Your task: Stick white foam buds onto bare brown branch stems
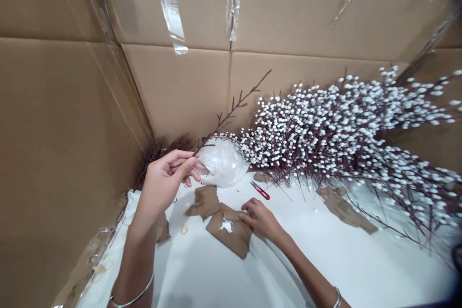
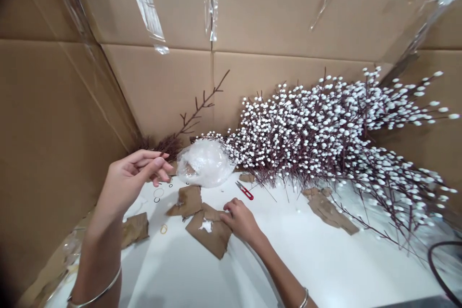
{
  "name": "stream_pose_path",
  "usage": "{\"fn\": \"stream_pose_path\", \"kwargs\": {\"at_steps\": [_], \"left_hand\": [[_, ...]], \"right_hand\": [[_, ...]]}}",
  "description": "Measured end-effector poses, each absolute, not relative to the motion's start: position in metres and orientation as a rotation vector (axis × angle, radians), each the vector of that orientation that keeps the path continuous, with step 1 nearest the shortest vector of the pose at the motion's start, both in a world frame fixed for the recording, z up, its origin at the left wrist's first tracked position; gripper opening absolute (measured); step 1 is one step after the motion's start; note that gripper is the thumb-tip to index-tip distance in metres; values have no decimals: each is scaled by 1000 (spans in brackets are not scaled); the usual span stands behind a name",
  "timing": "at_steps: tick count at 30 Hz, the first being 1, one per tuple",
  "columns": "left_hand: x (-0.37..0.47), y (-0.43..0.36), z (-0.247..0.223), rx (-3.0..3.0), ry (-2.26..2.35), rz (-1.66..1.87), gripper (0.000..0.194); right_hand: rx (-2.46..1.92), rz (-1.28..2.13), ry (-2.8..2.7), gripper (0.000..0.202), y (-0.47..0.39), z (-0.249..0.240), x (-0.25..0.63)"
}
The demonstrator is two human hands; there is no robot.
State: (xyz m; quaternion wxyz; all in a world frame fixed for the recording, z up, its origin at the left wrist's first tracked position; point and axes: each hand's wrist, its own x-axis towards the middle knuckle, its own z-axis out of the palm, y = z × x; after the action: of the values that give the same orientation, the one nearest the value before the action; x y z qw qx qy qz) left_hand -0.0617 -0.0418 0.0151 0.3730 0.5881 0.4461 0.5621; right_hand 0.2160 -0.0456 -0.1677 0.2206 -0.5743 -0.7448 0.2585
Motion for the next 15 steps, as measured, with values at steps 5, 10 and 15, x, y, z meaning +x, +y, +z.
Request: {"fn": "stream_pose_path", "kwargs": {"at_steps": [5,10,15], "left_hand": [[-63,-41,15,1506,1137,1433,23],[-65,-40,16,1507,1134,1457,21],[-66,-41,18,1494,1137,1448,20]], "right_hand": [[-1536,827,-1972,13,-40,-179,216],[-1521,974,-1817,20,-34,-189,218],[-1494,1063,-1750,35,-32,-184,219]]}}
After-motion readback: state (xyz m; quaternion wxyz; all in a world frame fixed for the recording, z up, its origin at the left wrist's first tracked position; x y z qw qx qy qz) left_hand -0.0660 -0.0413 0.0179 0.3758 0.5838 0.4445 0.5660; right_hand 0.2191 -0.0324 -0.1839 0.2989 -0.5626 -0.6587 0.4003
